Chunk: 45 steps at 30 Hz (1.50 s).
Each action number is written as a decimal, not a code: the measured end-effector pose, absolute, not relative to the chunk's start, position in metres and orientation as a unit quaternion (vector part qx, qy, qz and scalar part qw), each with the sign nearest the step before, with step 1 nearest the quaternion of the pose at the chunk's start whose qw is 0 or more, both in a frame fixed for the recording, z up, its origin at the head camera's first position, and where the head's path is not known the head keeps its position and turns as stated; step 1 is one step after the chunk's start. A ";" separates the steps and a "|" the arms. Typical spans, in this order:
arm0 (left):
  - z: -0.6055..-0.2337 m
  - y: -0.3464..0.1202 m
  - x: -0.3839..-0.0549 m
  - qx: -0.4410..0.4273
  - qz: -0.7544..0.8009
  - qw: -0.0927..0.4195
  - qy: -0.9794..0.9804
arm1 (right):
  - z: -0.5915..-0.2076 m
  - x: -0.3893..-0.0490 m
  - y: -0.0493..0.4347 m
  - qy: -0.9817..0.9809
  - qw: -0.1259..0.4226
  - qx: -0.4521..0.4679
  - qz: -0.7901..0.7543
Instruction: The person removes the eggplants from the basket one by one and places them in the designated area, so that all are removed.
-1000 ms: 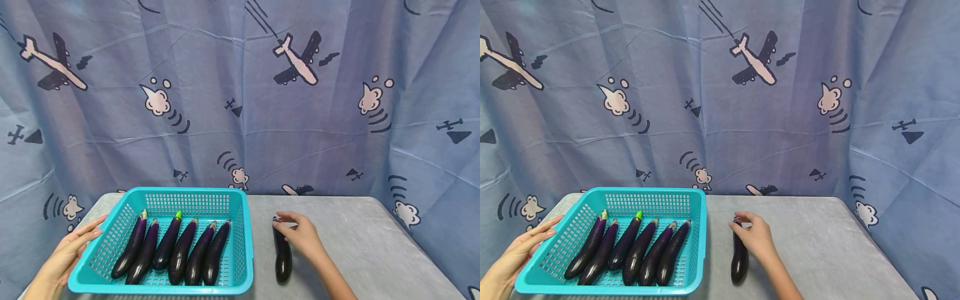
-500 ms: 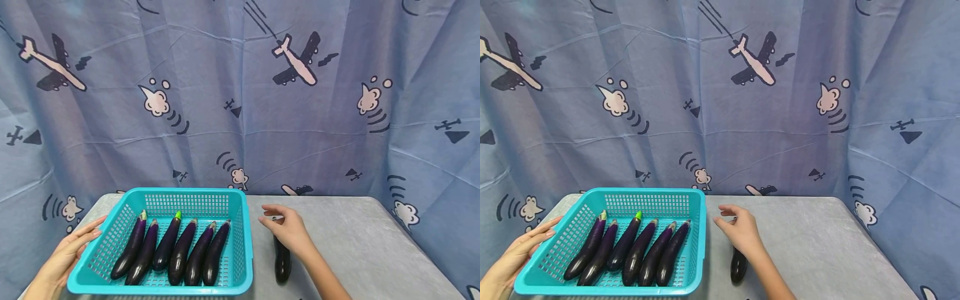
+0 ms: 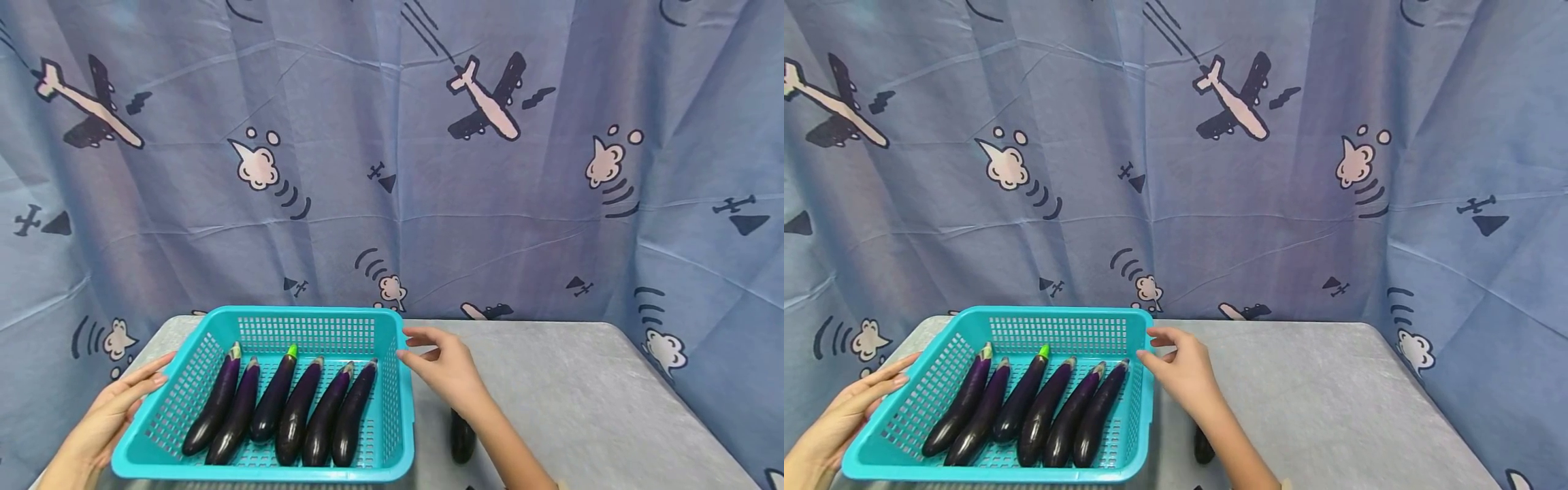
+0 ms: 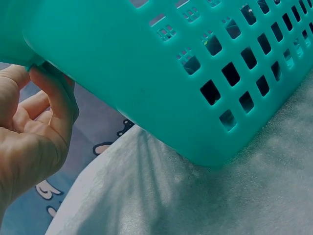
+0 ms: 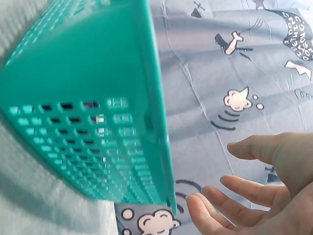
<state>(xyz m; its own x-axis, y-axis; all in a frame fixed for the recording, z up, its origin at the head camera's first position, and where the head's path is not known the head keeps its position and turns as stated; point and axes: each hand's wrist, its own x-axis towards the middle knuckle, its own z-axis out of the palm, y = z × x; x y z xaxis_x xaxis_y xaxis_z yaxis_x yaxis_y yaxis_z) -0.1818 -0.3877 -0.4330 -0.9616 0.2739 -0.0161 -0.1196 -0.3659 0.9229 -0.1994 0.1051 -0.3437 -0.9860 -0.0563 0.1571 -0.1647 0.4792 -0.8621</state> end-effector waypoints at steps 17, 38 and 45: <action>-0.435 -0.386 -0.182 0.059 0.806 0.109 0.579 | -0.347 -0.200 0.069 -0.838 -0.015 0.120 0.531; -0.434 -0.385 -0.181 0.050 0.809 0.108 0.576 | -0.369 -0.204 0.032 -0.798 -0.108 0.036 0.592; -0.432 -0.387 -0.180 0.063 0.823 0.132 0.549 | -0.374 -0.208 0.024 -0.795 -0.130 0.008 0.593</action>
<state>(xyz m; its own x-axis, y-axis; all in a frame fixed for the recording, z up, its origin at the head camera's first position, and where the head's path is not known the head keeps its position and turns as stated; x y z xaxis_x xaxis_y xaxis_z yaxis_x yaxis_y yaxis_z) -0.1804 -0.3870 -0.4318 -0.9570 0.2873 -0.0409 -0.1481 -0.3624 0.9202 -0.2082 0.0239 -0.3740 -0.9663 -0.1660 -0.1966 0.1410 0.2976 -0.9442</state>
